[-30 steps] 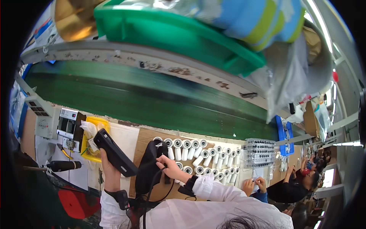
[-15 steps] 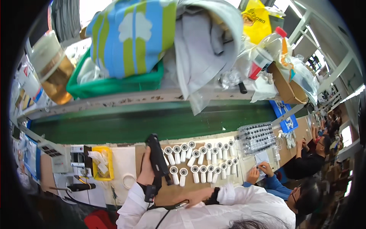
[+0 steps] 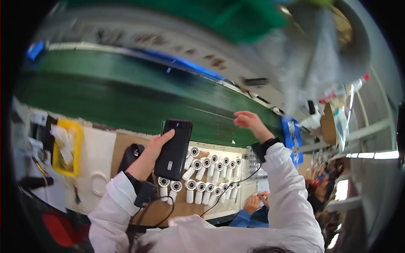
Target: Assembling small white portable fans at a factory workstation, including attaching fan blades and casings.
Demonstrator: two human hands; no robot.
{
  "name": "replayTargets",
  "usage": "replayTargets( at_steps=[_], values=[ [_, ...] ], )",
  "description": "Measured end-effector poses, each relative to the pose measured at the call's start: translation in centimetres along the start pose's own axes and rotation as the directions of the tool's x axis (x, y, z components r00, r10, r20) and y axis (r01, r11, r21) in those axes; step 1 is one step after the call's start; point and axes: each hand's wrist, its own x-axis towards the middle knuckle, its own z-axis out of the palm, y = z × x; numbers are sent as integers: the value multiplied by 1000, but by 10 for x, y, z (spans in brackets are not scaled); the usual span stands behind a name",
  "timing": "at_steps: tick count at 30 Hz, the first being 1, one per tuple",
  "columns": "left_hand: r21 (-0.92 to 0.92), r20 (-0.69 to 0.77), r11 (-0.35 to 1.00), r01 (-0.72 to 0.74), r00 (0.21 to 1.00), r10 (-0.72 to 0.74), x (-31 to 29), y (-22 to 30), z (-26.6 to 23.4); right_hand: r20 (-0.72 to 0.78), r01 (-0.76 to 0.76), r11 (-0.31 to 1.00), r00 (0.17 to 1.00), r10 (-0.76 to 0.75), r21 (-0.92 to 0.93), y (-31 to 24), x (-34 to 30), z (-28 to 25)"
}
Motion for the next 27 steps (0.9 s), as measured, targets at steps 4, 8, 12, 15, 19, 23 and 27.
replayTargets(
  at_steps=[4,8,12,15,19,23,27],
  values=[
    [-80,-13,996,-47,999,47,16,-1,-33,-18,-78,993,997,77,-84,-13,48,-14],
    [-54,-50,996,-74,996,72,23,-2,-52,-34,-88,979,996,83,-184,-20,83,-11],
    [1,-36,992,-123,992,123,64,-1,-60,-102,-91,989,992,79,-112,3,137,-64],
    [17,10,995,-93,996,93,66,16,-77,-123,-127,992,985,123,-26,27,178,-53],
    [34,0,999,-27,1000,27,92,32,-79,-217,-54,998,975,55,9,31,199,-25],
    [167,-56,985,-34,997,44,133,36,-69,-369,-27,998,928,46,57,55,234,-27],
    [303,-61,953,-8,998,28,178,33,-69,-393,75,994,919,-37,84,84,278,-27]
  ],
)
